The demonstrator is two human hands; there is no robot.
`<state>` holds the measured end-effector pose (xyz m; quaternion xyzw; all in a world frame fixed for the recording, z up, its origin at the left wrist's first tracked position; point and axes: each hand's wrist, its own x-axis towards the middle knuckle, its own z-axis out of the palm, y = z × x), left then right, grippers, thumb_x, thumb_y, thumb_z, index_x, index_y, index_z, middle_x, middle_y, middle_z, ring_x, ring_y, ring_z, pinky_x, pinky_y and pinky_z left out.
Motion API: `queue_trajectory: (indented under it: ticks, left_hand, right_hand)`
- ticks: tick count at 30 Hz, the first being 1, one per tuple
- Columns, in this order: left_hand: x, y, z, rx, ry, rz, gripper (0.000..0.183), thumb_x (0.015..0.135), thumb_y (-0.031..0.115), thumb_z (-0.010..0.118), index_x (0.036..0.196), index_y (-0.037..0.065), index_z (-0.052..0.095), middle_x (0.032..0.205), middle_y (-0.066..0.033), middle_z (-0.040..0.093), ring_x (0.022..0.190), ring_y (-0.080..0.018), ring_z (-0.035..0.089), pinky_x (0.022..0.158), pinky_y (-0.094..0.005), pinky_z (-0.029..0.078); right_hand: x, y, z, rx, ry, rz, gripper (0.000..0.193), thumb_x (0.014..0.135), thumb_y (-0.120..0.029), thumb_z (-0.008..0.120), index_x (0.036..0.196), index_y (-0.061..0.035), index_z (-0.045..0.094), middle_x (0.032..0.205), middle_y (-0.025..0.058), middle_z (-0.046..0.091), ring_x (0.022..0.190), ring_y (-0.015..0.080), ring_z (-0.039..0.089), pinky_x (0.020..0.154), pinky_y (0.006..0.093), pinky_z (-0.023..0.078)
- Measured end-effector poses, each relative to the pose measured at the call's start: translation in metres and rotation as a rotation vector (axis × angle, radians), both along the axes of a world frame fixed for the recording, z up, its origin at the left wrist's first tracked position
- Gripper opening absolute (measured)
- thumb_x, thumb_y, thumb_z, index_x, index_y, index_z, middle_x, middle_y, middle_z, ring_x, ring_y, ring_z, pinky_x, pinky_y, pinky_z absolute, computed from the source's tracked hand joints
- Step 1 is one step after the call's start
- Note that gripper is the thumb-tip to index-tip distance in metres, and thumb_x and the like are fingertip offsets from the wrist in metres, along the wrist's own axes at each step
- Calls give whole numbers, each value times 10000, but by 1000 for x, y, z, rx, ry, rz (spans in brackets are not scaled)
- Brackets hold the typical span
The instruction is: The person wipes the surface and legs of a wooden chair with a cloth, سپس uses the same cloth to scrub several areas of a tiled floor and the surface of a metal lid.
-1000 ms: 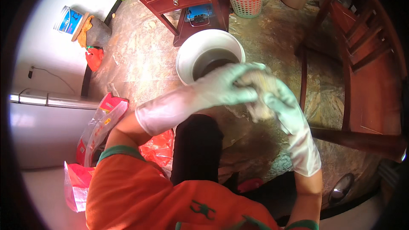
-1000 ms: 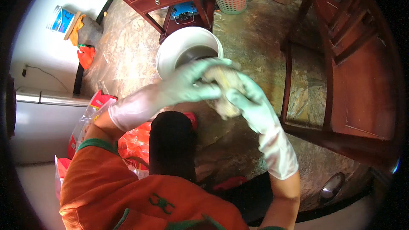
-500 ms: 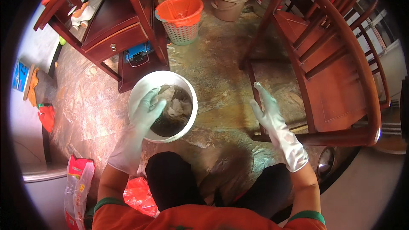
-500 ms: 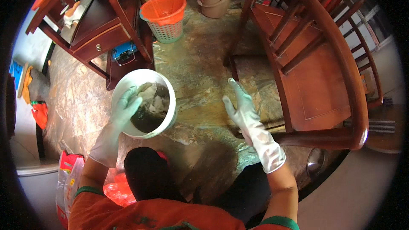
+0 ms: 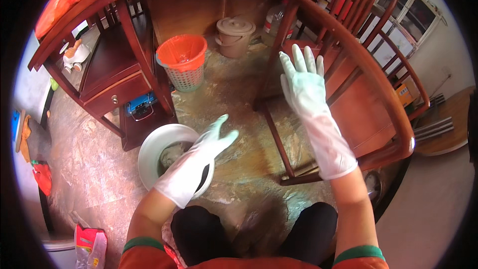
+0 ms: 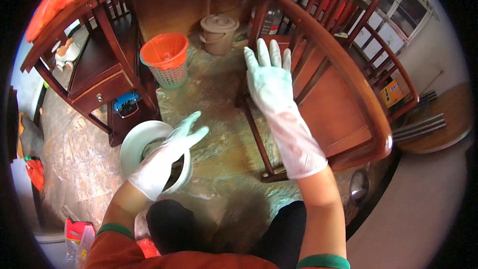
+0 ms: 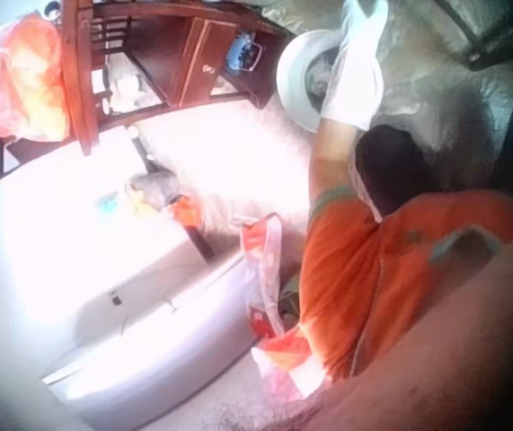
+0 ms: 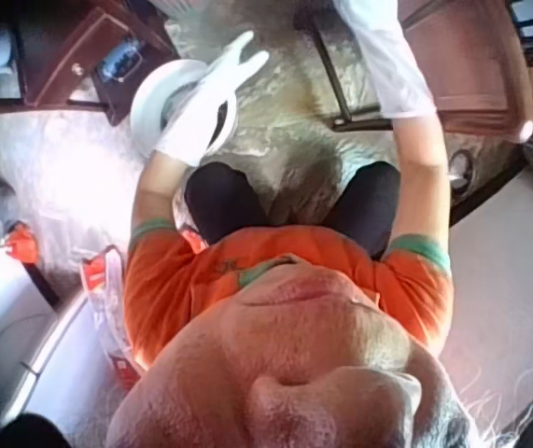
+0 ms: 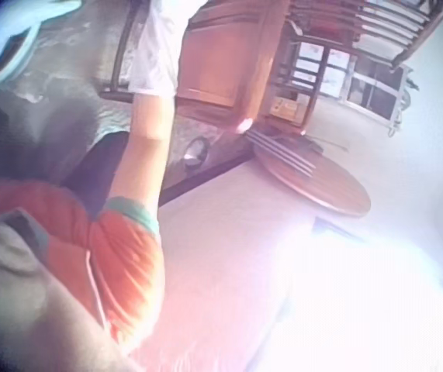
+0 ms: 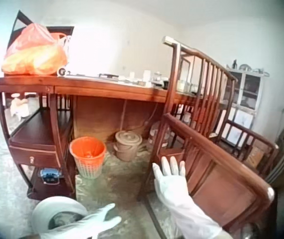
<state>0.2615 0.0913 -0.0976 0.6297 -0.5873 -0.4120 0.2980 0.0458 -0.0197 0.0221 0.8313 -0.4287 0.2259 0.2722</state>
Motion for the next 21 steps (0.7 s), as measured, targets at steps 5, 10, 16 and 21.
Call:
queue_trajectory:
  ticks: [5, 10, 16, 21]
  left_hand:
    - [-18, 4, 14, 30, -27, 54, 651, 854, 373, 591, 1375, 81, 332, 1398, -182, 346, 1306, -283, 324, 1068, -366, 262]
    - [69, 22, -35, -83, 95, 146, 421, 862, 216, 613, 1208, 1, 507, 1142, -119, 583, 1075, -203, 547, 936, -283, 419]
    - [134, 44, -62, 54, -307, -98, 544, 859, 362, 581, 1262, 15, 467, 1240, -170, 523, 1160, -283, 491, 988, -359, 366]
    - [158, 43, -82, 191, -453, -208, 587, 843, 384, 562, 1292, 27, 435, 1279, -196, 482, 1190, -307, 464, 1009, -368, 342]
  right_hand:
    - [-61, -95, -94, -297, 885, -572, 442, 911, -153, 350, 1351, -114, 341, 1454, 114, 280, 1350, 327, 234, 1099, 539, 134]
    - [-17, -65, -80, 10, 873, -595, 533, 895, -115, 365, 1402, -74, 206, 1496, 104, 151, 1334, 362, 243, 1118, 515, 107]
    - [-46, -55, -78, -15, 819, -540, 521, 854, -76, 425, 1371, -87, 362, 1511, 107, 77, 1175, 341, 413, 1093, 536, 159]
    - [-98, -74, -83, -149, 792, -473, 562, 805, -81, 498, 1356, -108, 391, 1511, 78, 95, 1097, 288, 458, 1073, 492, 236]
